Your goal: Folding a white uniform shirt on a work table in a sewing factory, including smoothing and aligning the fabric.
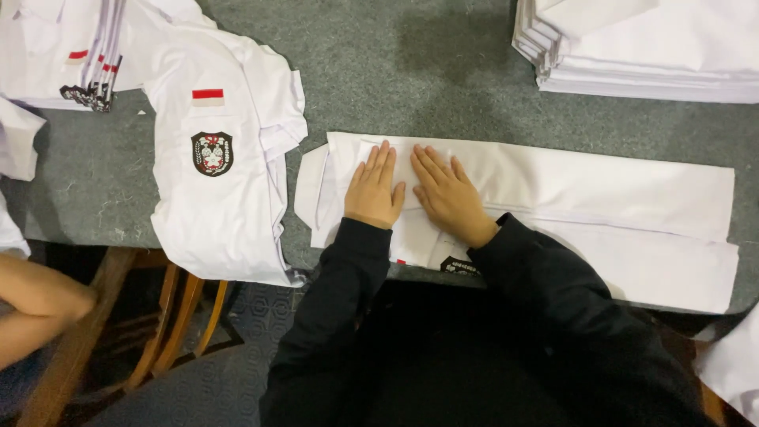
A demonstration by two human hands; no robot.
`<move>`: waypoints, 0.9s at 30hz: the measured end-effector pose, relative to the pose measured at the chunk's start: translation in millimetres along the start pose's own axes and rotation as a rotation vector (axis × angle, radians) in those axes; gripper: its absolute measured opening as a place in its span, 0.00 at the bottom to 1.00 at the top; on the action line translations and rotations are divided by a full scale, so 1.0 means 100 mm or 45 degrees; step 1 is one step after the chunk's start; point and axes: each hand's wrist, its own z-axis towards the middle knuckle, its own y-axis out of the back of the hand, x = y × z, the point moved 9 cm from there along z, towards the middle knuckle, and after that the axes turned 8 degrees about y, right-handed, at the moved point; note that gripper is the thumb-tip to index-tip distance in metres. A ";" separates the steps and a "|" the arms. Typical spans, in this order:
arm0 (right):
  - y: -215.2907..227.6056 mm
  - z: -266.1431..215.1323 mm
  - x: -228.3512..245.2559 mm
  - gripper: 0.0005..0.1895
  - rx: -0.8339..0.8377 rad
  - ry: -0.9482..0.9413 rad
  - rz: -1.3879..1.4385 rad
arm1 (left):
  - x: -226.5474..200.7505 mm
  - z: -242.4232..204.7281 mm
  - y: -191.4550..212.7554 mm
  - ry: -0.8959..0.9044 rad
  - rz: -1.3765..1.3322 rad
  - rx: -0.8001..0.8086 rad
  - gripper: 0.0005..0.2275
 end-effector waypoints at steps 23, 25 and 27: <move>-0.09 -0.05 -0.19 0.36 0.239 -0.280 -0.011 | 0.44 0.08 0.24 0.214 -0.526 0.089 0.40; -0.13 0.02 -0.32 0.37 0.313 -0.279 0.036 | 0.59 -0.06 0.49 0.123 -0.951 -0.076 0.37; -0.08 0.13 -0.45 0.33 0.392 -0.311 0.085 | 0.79 -0.35 0.96 0.179 -0.987 -0.430 0.25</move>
